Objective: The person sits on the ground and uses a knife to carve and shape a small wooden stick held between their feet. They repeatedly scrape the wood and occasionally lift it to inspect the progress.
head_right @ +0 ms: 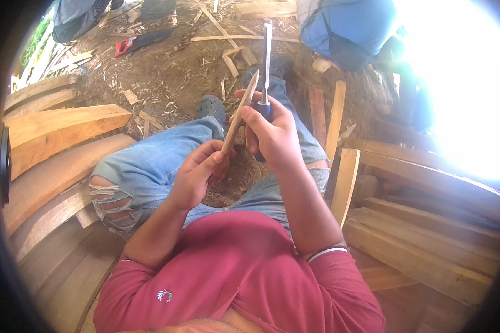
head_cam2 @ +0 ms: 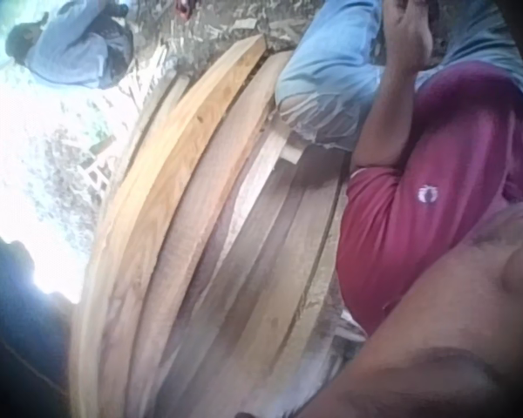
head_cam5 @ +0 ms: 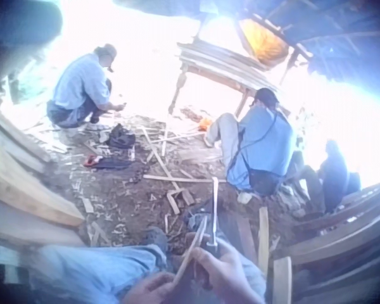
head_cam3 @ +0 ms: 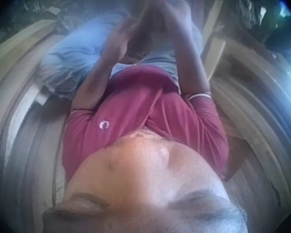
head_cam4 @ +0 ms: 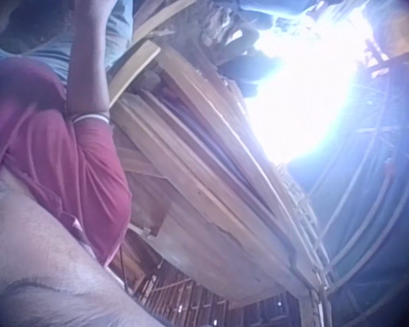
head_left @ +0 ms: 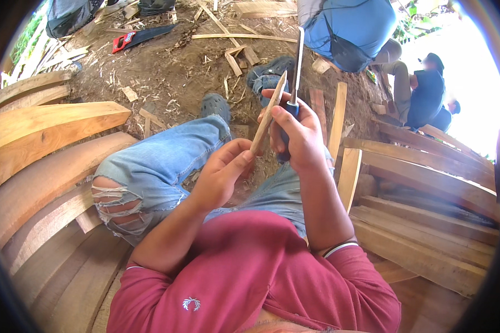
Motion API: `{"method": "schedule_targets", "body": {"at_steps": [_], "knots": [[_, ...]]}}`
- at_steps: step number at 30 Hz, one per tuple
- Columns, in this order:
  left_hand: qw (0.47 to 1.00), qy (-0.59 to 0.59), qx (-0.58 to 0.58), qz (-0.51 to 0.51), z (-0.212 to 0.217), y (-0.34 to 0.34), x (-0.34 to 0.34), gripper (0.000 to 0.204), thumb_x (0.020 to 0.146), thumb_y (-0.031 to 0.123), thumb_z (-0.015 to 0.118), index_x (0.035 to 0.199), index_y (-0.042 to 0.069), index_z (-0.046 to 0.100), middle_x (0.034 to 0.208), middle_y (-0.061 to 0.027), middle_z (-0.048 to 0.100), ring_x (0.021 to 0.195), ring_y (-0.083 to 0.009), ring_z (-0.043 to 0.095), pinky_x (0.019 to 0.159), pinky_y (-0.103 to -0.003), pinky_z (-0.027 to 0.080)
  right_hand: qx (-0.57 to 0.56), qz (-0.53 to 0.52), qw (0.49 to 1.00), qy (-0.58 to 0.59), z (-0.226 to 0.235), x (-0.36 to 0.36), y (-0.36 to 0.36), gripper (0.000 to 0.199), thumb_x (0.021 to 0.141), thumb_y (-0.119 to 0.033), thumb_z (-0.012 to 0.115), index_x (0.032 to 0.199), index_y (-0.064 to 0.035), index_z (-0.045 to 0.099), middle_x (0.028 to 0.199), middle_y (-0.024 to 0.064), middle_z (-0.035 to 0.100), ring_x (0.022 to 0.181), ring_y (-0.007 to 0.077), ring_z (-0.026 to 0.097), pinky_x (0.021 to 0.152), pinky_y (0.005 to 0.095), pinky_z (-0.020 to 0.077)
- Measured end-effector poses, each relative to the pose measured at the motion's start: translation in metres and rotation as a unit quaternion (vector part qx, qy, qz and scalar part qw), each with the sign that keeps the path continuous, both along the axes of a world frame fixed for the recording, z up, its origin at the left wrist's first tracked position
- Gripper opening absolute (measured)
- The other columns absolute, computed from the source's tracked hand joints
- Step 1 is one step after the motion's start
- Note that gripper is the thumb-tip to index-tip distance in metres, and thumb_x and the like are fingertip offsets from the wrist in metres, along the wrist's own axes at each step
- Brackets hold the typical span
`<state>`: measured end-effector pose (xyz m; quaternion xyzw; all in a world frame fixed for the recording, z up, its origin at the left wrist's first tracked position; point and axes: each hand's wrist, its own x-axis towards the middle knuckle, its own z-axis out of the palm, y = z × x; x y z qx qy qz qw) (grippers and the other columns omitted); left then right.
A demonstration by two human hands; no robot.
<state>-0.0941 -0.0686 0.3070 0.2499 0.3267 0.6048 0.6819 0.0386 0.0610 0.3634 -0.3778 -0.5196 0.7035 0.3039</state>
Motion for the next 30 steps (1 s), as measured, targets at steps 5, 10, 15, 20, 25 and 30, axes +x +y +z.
{"method": "schedule_targets", "body": {"at_steps": [5,10,15,20,25,30], "knots": [[0.998,-0.014,-0.062,0.000,-0.011,0.005,0.014,0.024,0.105,0.027,0.048,0.113,0.006,0.057,0.071,0.0054,0.044,0.058,-0.0037,0.036,0.052,-0.020,0.030,-0.062,-0.005,0.998,0.014,-0.032,0.010,0.011,0.041,0.103,-0.025,0.048,0.136,-0.0008,0.050,0.089,0.0114,0.067,0.044,0.0078,0.046,0.042,0.0238,0.0384],[0.989,-0.018,-0.145,-0.007,-0.049,0.024,0.032,0.020,0.104,0.023,0.043,0.106,0.008,0.055,0.069,0.0030,0.046,0.054,-0.0045,0.036,0.048,-0.021,0.030,-0.204,-0.070,0.976,0.038,-0.100,0.039,0.018,0.053,0.107,-0.043,0.032,0.144,-0.0067,0.043,0.091,0.0135,0.065,0.042,0.0117,0.044,0.042,0.0294,0.0396],[0.971,-0.018,-0.237,-0.015,-0.112,0.046,0.043,0.017,0.099,0.024,0.042,0.093,0.011,0.050,0.063,0.0025,0.042,0.045,-0.0057,0.029,0.043,-0.023,0.024,-0.408,-0.113,0.904,0.065,-0.185,0.081,-0.002,0.042,0.106,-0.045,0.035,0.111,-0.0086,0.055,0.067,0.0027,0.050,0.047,0.0137,0.041,0.046,0.0315,0.0360],[0.936,0.036,-0.350,0.013,-0.187,0.062,0.049,0.019,0.091,0.030,0.044,0.086,0.012,0.047,0.057,0.0036,0.038,0.042,-0.0070,0.028,0.039,-0.026,0.021,-0.479,-0.089,0.872,-0.030,-0.214,0.088,-0.042,0.047,0.105,-0.051,0.035,0.089,-0.0106,0.053,0.060,0.0008,0.045,0.053,0.0181,0.046,0.049,0.0348,0.0386],[0.918,0.054,-0.393,0.007,-0.241,0.080,0.068,0.019,0.091,0.030,0.044,0.089,0.012,0.047,0.054,0.0028,0.036,0.040,-0.0082,0.029,0.038,-0.026,0.023,-0.494,-0.027,0.867,-0.063,-0.238,0.093,-0.049,0.043,0.106,-0.044,0.036,0.094,-0.0069,0.054,0.063,0.0031,0.049,0.052,0.0178,0.047,0.048,0.0342,0.0406],[0.905,0.117,-0.406,0.046,-0.281,0.080,0.090,0.033,0.089,0.036,0.044,0.062,0.016,0.045,0.054,0.0010,0.043,0.044,-0.0150,0.039,0.042,-0.032,0.033,-0.486,-0.036,0.866,-0.115,-0.243,0.089,-0.048,0.034,0.106,-0.037,0.037,0.100,-0.0062,0.051,0.068,0.0057,0.054,0.053,0.0185,0.050,0.047,0.0352,0.0443]]}}
